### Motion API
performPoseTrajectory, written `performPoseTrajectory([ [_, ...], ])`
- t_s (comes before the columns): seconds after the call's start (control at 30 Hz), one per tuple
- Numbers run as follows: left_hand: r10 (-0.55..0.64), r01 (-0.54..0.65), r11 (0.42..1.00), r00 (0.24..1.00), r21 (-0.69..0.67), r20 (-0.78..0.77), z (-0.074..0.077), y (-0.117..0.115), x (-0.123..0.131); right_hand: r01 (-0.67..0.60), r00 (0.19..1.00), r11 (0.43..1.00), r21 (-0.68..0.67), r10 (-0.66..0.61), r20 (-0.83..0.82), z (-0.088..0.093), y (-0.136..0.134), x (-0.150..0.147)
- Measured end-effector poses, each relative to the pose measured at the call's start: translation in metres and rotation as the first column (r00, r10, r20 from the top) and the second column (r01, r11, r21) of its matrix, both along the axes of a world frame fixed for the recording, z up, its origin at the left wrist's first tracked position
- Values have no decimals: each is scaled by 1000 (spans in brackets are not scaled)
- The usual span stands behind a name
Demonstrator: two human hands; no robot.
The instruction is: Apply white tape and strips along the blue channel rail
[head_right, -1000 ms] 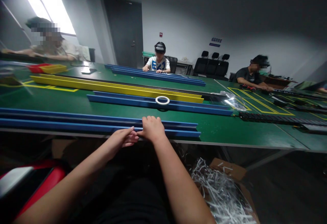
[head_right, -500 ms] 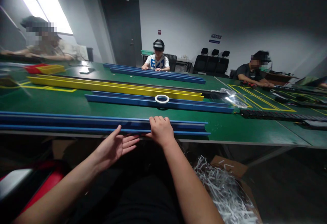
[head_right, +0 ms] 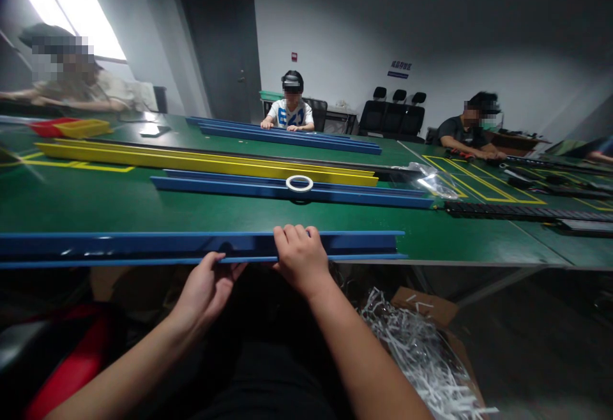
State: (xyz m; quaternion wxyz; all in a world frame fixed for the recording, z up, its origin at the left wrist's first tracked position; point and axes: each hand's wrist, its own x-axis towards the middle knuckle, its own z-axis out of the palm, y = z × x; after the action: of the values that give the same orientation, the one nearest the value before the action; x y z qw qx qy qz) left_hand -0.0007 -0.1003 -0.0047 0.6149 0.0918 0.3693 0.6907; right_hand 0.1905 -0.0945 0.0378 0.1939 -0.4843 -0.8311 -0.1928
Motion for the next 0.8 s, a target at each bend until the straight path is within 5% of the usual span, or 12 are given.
performPoseTrajectory([
  [0.47,188,-181,980,978,80,-86,14,-19,4,35,990,997,72,-25,-135,-17,-20,-6],
  [0.8,276,-235,944,947,231,-165,40,-19,1,90,975,996,6,-87,-205,-19,-34,-20],
])
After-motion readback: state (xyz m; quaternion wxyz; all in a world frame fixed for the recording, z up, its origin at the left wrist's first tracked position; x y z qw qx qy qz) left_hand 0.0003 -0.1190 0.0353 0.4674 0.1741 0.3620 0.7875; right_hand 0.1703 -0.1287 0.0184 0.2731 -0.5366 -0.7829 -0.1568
